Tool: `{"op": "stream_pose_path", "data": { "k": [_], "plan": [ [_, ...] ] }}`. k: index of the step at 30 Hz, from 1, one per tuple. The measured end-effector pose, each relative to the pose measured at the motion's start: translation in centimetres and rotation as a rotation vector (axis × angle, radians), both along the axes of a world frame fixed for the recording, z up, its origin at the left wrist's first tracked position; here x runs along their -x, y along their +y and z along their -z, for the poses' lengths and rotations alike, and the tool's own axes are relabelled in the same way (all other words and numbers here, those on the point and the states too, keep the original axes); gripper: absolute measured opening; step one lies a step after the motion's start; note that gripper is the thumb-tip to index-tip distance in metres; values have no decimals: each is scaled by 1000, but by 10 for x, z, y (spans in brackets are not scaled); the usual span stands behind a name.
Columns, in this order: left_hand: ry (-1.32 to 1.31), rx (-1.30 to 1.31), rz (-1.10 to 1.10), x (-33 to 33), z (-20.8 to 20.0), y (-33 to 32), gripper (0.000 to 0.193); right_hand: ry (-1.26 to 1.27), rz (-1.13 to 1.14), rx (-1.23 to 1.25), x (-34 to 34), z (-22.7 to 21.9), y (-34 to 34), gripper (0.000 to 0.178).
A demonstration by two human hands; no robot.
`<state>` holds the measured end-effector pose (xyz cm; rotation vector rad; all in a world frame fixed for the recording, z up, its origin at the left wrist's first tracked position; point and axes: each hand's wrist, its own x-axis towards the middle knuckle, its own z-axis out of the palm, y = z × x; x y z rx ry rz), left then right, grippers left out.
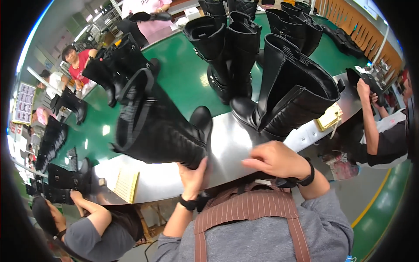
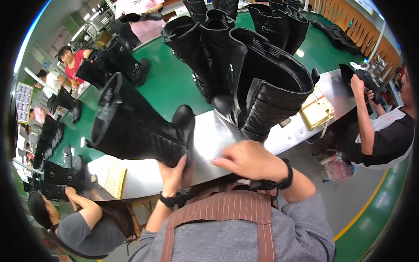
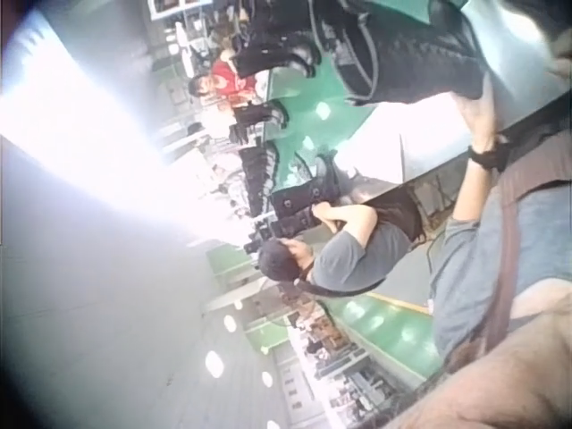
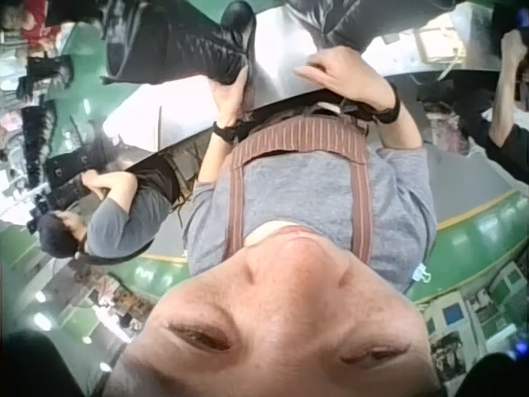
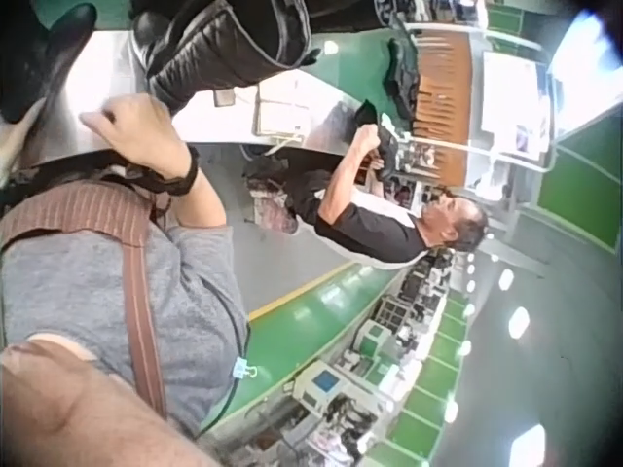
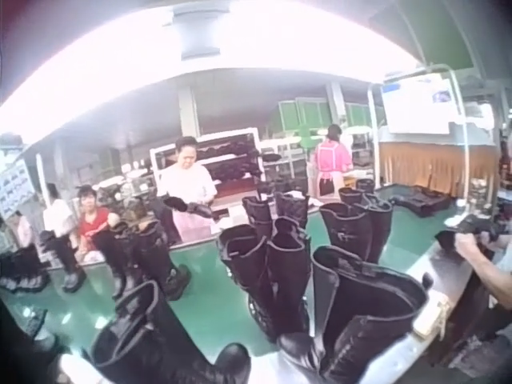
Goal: Inspecting and finishing black boots on a shoe manufacturing assembly line.
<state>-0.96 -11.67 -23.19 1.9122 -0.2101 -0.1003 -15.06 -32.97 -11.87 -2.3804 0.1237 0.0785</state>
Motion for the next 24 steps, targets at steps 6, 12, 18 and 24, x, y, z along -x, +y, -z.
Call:
{"op": "stream_pose_path", "data": {
  "k": [6,12,18,24],
  "plan": [
    [-282,-966,164,11,-28,39,51,-82,690,560,60,75,-48,53],
    [-7,-80,704,16,-52,-9,26,-481,566,-415,16,130,-67,44],
    [644,75,910,21,27,-120,29,-385,477,-375,48,130,-60,42],
    [661,45,1032,14,39,-133,22,-381,463,-420,48,123,-64,44]
  ]
}}
